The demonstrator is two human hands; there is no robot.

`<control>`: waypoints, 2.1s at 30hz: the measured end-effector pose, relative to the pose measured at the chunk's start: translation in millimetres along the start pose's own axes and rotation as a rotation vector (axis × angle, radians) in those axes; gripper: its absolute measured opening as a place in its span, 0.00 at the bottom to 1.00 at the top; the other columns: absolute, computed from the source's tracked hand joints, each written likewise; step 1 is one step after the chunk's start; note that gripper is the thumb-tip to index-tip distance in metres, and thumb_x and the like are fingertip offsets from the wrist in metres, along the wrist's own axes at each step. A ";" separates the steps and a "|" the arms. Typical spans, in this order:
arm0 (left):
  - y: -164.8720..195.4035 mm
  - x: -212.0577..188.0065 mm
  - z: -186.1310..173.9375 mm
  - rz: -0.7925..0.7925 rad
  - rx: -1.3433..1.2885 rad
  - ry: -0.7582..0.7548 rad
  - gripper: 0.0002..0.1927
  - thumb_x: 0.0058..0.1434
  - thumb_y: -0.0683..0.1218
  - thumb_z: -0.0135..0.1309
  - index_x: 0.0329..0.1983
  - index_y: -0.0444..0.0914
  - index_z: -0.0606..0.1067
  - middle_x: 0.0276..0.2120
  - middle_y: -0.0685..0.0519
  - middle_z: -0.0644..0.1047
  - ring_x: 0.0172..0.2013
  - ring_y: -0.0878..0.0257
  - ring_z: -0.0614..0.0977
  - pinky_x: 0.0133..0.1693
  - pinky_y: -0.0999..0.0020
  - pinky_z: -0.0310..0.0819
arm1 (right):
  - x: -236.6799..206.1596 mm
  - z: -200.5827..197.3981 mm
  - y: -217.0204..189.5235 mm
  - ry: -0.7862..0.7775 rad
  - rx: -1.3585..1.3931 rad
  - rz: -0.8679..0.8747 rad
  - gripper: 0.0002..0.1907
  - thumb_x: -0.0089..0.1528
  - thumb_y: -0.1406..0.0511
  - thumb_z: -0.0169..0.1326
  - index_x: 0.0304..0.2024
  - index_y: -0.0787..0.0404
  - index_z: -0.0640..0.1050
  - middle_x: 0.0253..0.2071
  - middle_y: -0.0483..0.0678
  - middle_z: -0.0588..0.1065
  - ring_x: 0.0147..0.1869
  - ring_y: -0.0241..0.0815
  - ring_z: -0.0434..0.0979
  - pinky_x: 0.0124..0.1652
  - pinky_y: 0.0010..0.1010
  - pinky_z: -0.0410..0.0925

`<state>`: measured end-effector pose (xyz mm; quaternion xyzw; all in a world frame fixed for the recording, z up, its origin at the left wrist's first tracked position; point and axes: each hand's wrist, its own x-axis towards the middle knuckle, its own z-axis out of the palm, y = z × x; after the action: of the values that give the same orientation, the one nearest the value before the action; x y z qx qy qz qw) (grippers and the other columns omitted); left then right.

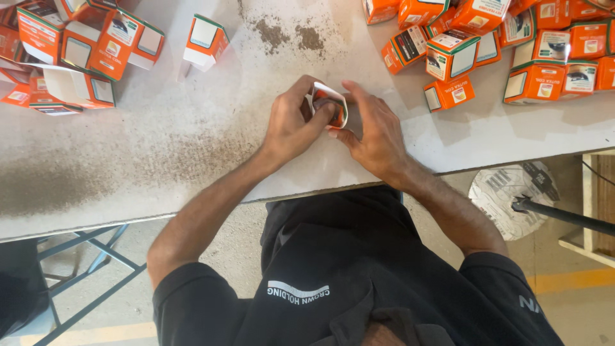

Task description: The person folds flat cardboard boxes into shape, pressing the flaps closed by hand and placing each finished box onto the pile of boxes on the table.

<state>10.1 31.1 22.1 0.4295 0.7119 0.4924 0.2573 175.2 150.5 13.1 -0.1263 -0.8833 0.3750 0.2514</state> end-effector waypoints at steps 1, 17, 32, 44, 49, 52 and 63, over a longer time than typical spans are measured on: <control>-2.0 1.5 5.7 0.032 0.015 0.045 0.09 0.64 0.40 0.60 0.45 0.35 0.74 0.25 0.52 0.79 0.22 0.66 0.78 0.24 0.69 0.70 | -1.9 1.5 1.4 0.016 0.007 -0.010 0.37 0.60 0.63 0.70 0.65 0.67 0.67 0.56 0.55 0.76 0.58 0.58 0.77 0.55 0.47 0.70; -5.0 7.9 -19.8 -0.186 -0.472 -0.256 0.10 0.72 0.40 0.52 0.53 0.32 0.77 0.36 0.48 0.79 0.28 0.69 0.76 0.31 0.71 0.74 | 3.9 5.9 -10.1 0.024 -0.318 -0.199 0.22 0.60 0.73 0.62 0.55 0.65 0.73 0.59 0.59 0.74 0.53 0.59 0.78 0.53 0.46 0.71; -1.6 -9.8 -20.3 0.666 0.310 -0.096 0.20 0.57 0.36 0.67 0.51 0.32 0.74 0.63 0.41 0.74 0.67 0.43 0.73 0.64 0.53 0.76 | -5.6 11.0 8.2 0.068 -0.143 -0.090 0.28 0.61 0.69 0.68 0.53 0.64 0.63 0.54 0.59 0.77 0.52 0.62 0.79 0.48 0.47 0.72; -9.8 -19.9 -19.5 0.763 0.621 -0.099 0.09 0.66 0.41 0.65 0.39 0.34 0.74 0.71 0.38 0.65 0.74 0.44 0.62 0.73 0.44 0.60 | 0.4 6.2 -2.2 0.035 -0.145 -0.124 0.35 0.57 0.71 0.66 0.62 0.66 0.62 0.58 0.60 0.74 0.58 0.62 0.76 0.54 0.47 0.71; -24.0 -24.7 -29.5 0.733 0.595 -0.061 0.18 0.65 0.43 0.66 0.56 0.36 0.78 0.73 0.34 0.59 0.75 0.40 0.56 0.74 0.36 0.46 | 11.2 -0.9 3.5 -0.052 -0.173 -0.245 0.36 0.61 0.70 0.64 0.68 0.64 0.62 0.62 0.60 0.72 0.64 0.60 0.74 0.61 0.46 0.70; -35.4 -14.2 -55.0 0.779 0.730 0.180 0.24 0.66 0.41 0.68 0.62 0.38 0.72 0.72 0.39 0.64 0.75 0.42 0.60 0.76 0.36 0.48 | 31.9 -32.0 20.2 0.000 -0.258 -0.279 0.30 0.71 0.60 0.59 0.69 0.63 0.63 0.66 0.57 0.71 0.68 0.57 0.73 0.64 0.46 0.69; -9.2 16.7 -82.9 0.732 0.699 -0.097 0.20 0.66 0.42 0.66 0.57 0.34 0.73 0.53 0.43 0.77 0.56 0.51 0.80 0.56 0.62 0.78 | 62.7 1.6 -12.7 -0.235 -0.216 -0.315 0.45 0.70 0.56 0.55 0.77 0.70 0.47 0.75 0.69 0.54 0.80 0.67 0.52 0.75 0.54 0.51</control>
<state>-66.9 4.4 46.3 0.7336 0.6242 0.2623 -0.0585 121.2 166.6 43.4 0.0317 -0.9504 0.2463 0.1871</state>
